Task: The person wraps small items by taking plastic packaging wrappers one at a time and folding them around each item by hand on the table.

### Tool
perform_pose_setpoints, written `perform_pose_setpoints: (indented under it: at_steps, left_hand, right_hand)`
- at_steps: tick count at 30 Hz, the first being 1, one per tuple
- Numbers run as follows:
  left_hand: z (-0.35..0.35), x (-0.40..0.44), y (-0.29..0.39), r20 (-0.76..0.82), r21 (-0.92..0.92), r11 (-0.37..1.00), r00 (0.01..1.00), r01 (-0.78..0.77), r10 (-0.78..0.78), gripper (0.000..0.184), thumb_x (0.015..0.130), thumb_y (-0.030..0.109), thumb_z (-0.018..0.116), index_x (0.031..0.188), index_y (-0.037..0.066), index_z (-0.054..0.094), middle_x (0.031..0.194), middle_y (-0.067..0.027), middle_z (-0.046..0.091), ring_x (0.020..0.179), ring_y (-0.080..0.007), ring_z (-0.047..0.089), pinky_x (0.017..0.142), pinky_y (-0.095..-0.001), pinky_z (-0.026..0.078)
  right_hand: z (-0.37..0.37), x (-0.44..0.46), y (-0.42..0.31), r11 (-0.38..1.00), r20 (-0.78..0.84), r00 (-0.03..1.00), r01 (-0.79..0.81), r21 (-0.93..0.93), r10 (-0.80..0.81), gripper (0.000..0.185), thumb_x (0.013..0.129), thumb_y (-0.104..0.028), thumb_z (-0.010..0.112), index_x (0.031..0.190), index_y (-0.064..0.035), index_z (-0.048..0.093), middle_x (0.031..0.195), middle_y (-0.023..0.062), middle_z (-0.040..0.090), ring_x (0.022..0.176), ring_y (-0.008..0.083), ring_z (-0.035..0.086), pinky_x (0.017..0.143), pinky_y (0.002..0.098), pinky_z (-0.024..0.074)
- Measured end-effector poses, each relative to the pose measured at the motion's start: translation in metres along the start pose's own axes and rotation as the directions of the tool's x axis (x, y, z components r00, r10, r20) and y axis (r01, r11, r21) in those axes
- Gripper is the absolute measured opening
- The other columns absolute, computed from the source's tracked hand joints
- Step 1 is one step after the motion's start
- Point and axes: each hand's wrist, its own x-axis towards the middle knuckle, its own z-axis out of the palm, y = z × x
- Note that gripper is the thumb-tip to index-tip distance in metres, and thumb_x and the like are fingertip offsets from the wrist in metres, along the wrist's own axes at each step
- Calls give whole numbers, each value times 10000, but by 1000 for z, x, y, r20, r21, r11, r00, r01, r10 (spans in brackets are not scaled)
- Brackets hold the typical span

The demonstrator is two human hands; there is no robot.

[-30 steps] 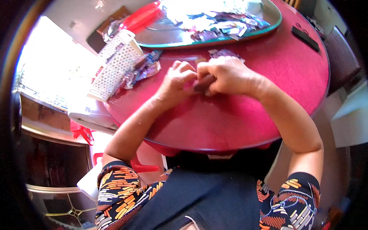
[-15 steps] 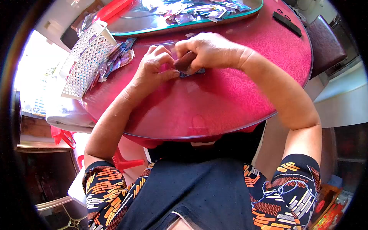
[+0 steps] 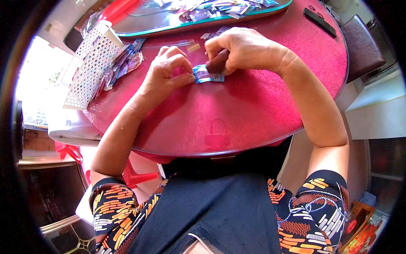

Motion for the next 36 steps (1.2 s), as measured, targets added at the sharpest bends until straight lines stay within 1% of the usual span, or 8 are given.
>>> perform_pose_setpoints:
  at_steps: [3,6,11,15,18,27,29,36]
  left_hand:
    - [0,4,4,-17,-6,1000,1000,-18,18,254,741,63,862,947,106,720,1009,-56,660,1072,-300,583,943,-442,483]
    - [5,1,0,-22,4,999,998,-54,54,237,759,78,847,956,110,720,1013,-63,664,1066,-315,593,942,-446,485]
    - [9,5,-10,-69,67,989,988,-131,136,210,788,144,816,970,115,715,1016,-95,670,1019,-348,624,875,-464,501]
    - [24,7,-7,13,106,992,997,69,-71,238,780,229,762,1015,231,798,972,-115,678,943,-375,653,775,-487,555]
    - [50,27,-10,28,234,962,988,139,-150,305,757,437,778,1021,293,828,1174,-44,701,1241,-340,545,944,-577,476]
    - [63,53,-20,163,173,971,968,163,-191,313,813,373,753,1073,222,837,1216,-45,716,1270,-312,511,1018,-589,406]
    - [71,62,-27,178,155,973,964,169,-195,326,811,369,750,1087,218,837,1218,-44,715,1272,-313,508,1028,-588,397]
    - [62,44,-13,23,113,981,987,156,-160,259,789,383,752,974,228,845,1128,-36,732,1214,-315,533,949,-547,444]
  right_hand:
    - [-4,-7,-3,991,-72,997,24,-129,-34,315,725,-4,822,1023,-68,744,914,103,696,895,259,688,845,374,568]
    - [15,-1,-6,960,-189,950,269,83,-250,313,727,-143,850,1024,-114,753,937,111,740,955,306,716,860,421,551]
    - [11,-6,-1,971,-13,975,223,88,-222,270,658,-56,801,904,-76,692,830,101,641,830,310,644,759,419,518]
    - [17,-7,6,967,-61,985,168,190,-160,302,704,-23,741,995,-58,668,911,62,589,856,229,591,742,342,475]
    - [22,-2,18,958,-50,995,102,267,-92,331,739,2,695,1063,-45,649,971,33,550,875,168,551,728,284,442]
    - [21,-3,51,978,4,992,127,168,-130,326,780,3,625,1103,-42,633,965,-17,474,771,84,450,608,224,338]
    - [13,-3,51,977,82,996,8,213,-26,336,747,-19,701,1074,8,625,982,75,518,920,207,530,815,298,443]
    - [21,-7,26,958,-22,999,46,282,-41,351,723,41,684,1071,10,648,986,73,527,901,188,564,756,294,466]
